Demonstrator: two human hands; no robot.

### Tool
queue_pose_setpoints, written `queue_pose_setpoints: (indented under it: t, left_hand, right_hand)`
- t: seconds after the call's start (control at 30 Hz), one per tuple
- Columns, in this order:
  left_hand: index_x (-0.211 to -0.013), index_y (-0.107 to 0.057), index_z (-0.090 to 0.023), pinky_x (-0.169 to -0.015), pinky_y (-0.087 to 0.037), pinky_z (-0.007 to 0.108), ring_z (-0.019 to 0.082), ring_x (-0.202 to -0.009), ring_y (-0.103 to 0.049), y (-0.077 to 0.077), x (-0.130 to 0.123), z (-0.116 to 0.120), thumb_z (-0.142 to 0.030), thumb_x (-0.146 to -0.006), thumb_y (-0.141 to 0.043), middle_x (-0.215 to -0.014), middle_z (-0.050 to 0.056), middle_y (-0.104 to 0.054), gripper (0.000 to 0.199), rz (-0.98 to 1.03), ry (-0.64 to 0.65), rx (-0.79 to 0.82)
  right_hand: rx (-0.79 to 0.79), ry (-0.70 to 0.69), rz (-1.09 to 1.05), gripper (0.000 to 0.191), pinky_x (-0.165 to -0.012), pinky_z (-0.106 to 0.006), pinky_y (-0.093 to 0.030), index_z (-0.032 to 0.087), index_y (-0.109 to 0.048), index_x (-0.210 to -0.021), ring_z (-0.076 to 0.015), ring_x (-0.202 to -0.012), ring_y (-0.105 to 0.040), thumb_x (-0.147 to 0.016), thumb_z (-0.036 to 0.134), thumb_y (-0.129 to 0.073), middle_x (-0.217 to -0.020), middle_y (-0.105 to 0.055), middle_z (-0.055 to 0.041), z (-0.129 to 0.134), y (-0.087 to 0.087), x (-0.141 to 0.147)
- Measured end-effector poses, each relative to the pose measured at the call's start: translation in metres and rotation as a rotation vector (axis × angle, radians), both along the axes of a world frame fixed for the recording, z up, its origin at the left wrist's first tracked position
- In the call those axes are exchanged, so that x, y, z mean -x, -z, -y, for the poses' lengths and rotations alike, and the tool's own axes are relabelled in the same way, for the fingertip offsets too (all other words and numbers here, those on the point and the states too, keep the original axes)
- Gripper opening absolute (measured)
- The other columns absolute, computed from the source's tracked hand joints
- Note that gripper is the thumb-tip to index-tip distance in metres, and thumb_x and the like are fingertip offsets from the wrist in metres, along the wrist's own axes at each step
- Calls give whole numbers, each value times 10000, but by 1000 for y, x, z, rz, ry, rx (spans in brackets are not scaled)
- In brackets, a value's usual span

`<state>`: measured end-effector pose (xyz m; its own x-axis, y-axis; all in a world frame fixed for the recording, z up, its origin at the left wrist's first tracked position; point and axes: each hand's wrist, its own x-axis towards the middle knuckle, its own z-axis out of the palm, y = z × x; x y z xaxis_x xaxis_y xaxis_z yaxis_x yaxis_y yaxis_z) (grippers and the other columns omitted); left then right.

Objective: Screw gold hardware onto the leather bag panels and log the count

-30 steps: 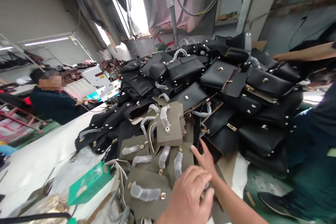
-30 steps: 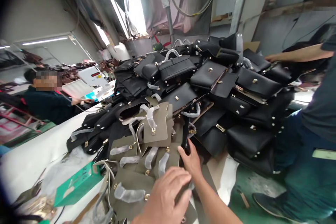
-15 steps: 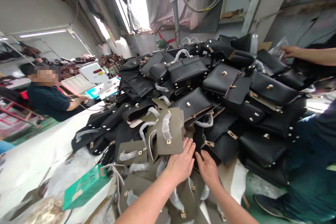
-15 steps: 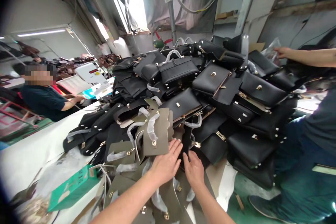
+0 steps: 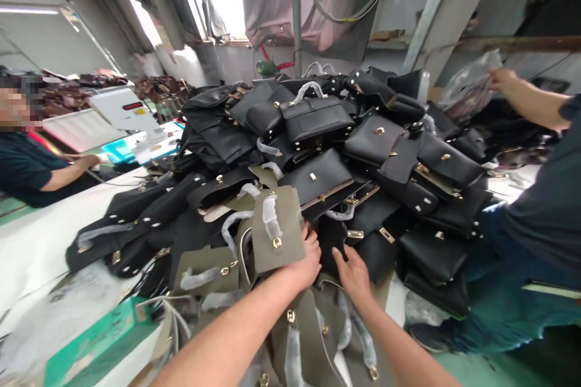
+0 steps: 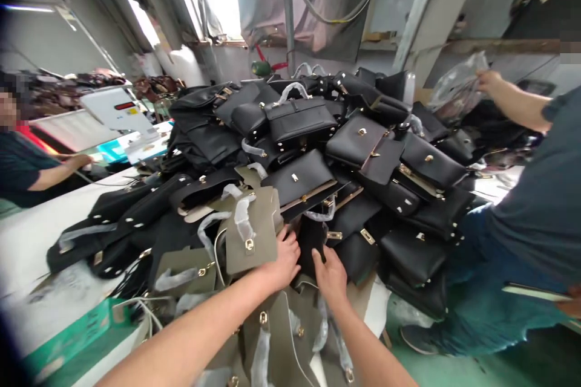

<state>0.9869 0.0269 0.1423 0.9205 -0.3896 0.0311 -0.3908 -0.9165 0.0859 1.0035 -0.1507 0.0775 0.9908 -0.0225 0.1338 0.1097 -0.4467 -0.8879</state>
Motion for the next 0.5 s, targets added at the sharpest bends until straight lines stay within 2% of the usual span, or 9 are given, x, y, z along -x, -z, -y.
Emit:
queue_pose_setpoints:
  t: [0.1, 0.17, 0.2, 0.23, 0.37, 0.5]
  left_hand:
    - [-1193, -703, -192, -1309, -203, 541, 324, -1446, -483, -5, 14, -6, -170, -808, -645, -1303, 104, -711, 391, 15, -20, 5]
    - [-1091, -728, -176, -1235, -330, 636, 379, -1275, -630, 2, 20, -11, -174, -763, -663, -1139, 127, -764, 335, 36, -32, 19]
    - [-1076, -730, -165, -1196, -359, 684, 401, -1215, -662, 8, 21, -14, -183, -769, -650, -1092, 144, -770, 318, 53, -35, 25]
    - [-1093, -730, -160, -1177, -377, 699, 410, -1201, -670, 15, 20, -17, -191, -782, -630, -1093, 161, -771, 328, 70, -45, 31]
    - [-1198, -736, -194, -1229, -378, 600, 360, -1326, -613, 36, 19, -22, -177, -768, -584, -1249, 132, -754, 457, 117, -70, -44]
    - [-1176, -780, -184, -1243, -357, 585, 375, -1368, -579, 35, 24, -18, -186, -718, -594, -1280, 136, -749, 494, 57, -80, -98]
  right_hand:
    - [11, 70, 108, 500, -1104, -540, -458, 205, -680, -1315, -377, -1252, -608, -915, 496, -609, -1303, -679, -181, -6, -5, 21]
    - [25, 91, 233, 516, -1106, -570, -467, 214, -632, -1383, -373, -1279, -600, -898, 389, -642, -1354, -666, -168, -16, -8, 33]
    - [48, 79, 284, 585, -1109, -572, -472, 230, -583, -1447, -369, -1299, -594, -879, 339, -667, -1398, -649, -153, -22, -8, 35]
    - [66, 96, 309, 641, -1110, -573, -479, 244, -552, -1481, -367, -1310, -594, -857, 298, -689, -1424, -638, -142, -27, -8, 35]
    - [46, 236, 312, 755, -1086, -562, -535, 281, -553, -1484, -381, -1300, -623, -758, 216, -751, -1431, -651, -106, -32, -5, 24]
    - [-11, 274, 298, 817, -1069, -555, -561, 309, -565, -1469, -384, -1276, -645, -686, 156, -743, -1398, -678, -85, -28, 3, 24]
